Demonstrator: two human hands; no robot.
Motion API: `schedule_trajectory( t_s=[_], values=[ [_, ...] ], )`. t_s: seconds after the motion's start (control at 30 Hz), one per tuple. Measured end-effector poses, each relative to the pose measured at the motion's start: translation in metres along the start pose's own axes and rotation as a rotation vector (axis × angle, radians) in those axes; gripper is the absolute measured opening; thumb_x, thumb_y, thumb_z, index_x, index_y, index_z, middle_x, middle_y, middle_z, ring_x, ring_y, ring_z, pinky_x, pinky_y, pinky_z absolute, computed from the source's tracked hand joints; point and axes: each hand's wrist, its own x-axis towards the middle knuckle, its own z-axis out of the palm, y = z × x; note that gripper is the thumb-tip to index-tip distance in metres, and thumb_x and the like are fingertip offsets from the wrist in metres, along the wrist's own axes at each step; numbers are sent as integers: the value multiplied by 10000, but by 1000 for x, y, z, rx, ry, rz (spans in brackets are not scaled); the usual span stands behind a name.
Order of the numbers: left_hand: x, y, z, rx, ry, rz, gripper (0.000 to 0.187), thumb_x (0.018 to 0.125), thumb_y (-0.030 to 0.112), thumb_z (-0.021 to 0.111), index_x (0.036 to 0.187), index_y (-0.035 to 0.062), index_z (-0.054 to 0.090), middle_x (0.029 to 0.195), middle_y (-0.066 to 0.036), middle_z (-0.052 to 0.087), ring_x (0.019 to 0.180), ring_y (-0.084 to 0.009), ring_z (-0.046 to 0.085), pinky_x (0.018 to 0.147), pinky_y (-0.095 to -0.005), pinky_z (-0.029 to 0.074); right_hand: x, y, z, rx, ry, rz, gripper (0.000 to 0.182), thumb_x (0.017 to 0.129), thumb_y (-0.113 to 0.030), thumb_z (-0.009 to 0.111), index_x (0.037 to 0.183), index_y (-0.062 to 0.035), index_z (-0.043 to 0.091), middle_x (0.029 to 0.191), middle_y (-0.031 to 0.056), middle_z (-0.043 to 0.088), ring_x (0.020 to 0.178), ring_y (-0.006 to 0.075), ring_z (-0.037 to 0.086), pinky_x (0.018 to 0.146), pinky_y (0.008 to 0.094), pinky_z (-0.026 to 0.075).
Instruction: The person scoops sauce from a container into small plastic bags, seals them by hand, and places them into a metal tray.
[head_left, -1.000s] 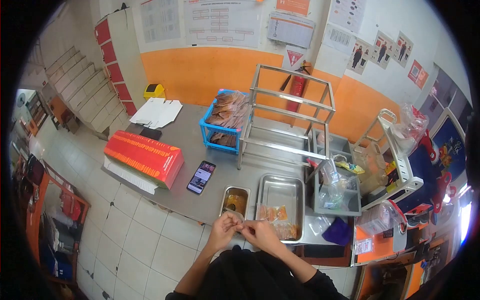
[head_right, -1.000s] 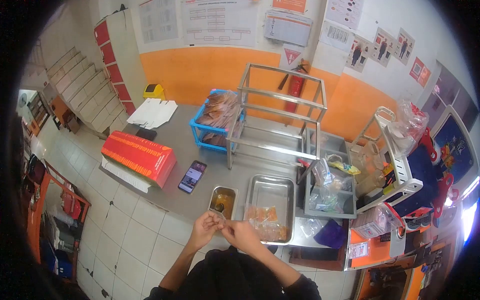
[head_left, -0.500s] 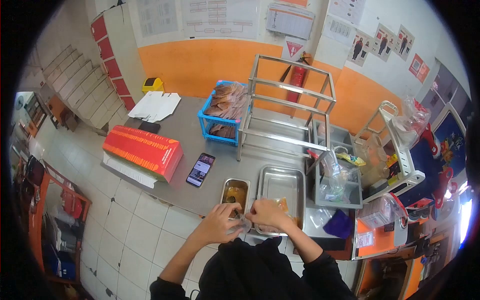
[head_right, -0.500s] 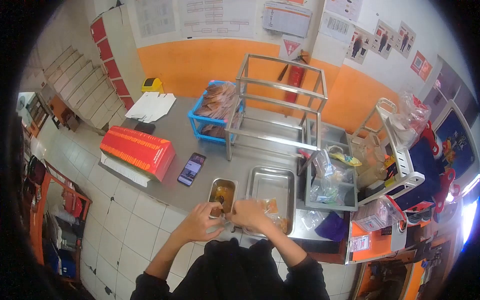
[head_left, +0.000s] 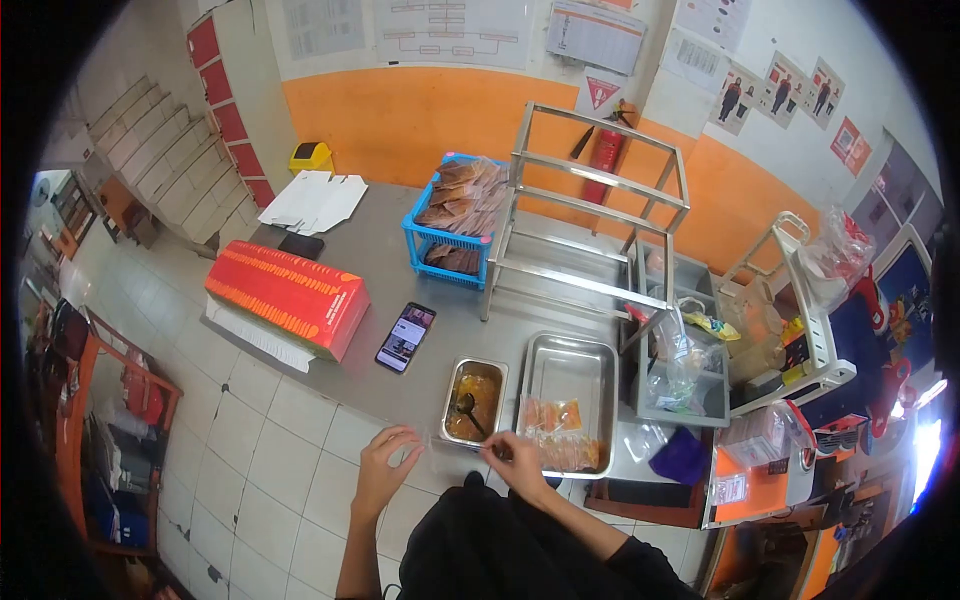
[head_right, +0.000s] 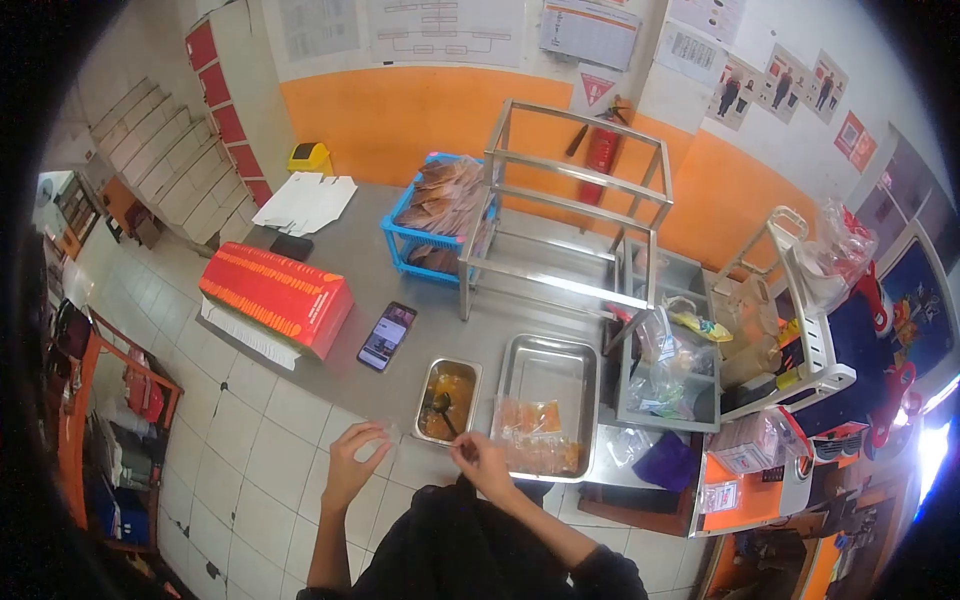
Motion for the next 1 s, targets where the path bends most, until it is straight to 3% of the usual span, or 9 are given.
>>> schedule_trajectory(
  t_s=[0.13,0.17,0.37,0.47,0.57,0.8,0.9,1.0],
  values=[
    [-6,-9,13,-8,67,-62,112,735,19,769,830,21,709,1009,-118,675,908,-271,663,806,-343,515,28,-20,-11,-107,251,-262,130,917,-114,631,956,10,639,854,139,649,704,235,621,634,328,488],
    [-7,-10,15,-4,71,-70,109,732,15,770,823,22,711,1005,-116,675,903,-270,661,802,-343,514,36,-20,-15,-185,315,-422,124,941,-98,588,945,17,634,849,145,658,680,234,618,611,323,482],
    [-13,-18,19,21,96,-102,103,714,7,777,785,29,706,977,-120,669,898,-272,651,792,-353,505,24,-53,-18,36,312,-143,159,960,-129,567,933,18,623,826,133,666,679,243,641,593,331,483],
    [-12,-21,20,-2,98,-126,111,715,9,776,777,28,686,961,-126,661,903,-274,649,788,-354,503,21,-42,-5,-3,219,-67,165,969,-133,552,942,16,617,829,142,667,713,246,654,616,337,486],
    [-10,-19,19,-4,101,-129,117,726,14,769,788,26,671,942,-129,653,890,-274,647,775,-353,504,27,2,-3,-165,266,-237,168,981,-129,528,948,14,611,833,147,667,741,244,657,645,347,486],
    [-11,-22,29,-23,79,-198,108,776,56,757,829,11,674,939,-126,617,852,-264,637,760,-349,504,24,-42,-18,-18,279,-94,172,987,-118,507,935,10,609,818,144,648,722,275,632,665,357,480],
    [-13,-23,31,2,86,-169,112,778,62,759,832,9,677,967,-129,601,861,-265,635,769,-347,503,31,-9,-6,-65,219,-92,186,991,-130,505,932,13,608,811,139,646,718,262,629,663,349,475],
    [-15,-26,31,25,120,-147,114,774,63,763,832,12,679,972,-131,595,869,-268,634,777,-348,501,24,-4,-17,-122,330,-259,203,996,-146,499,935,14,607,828,144,655,708,248,630,654,340,472]
  ],
)
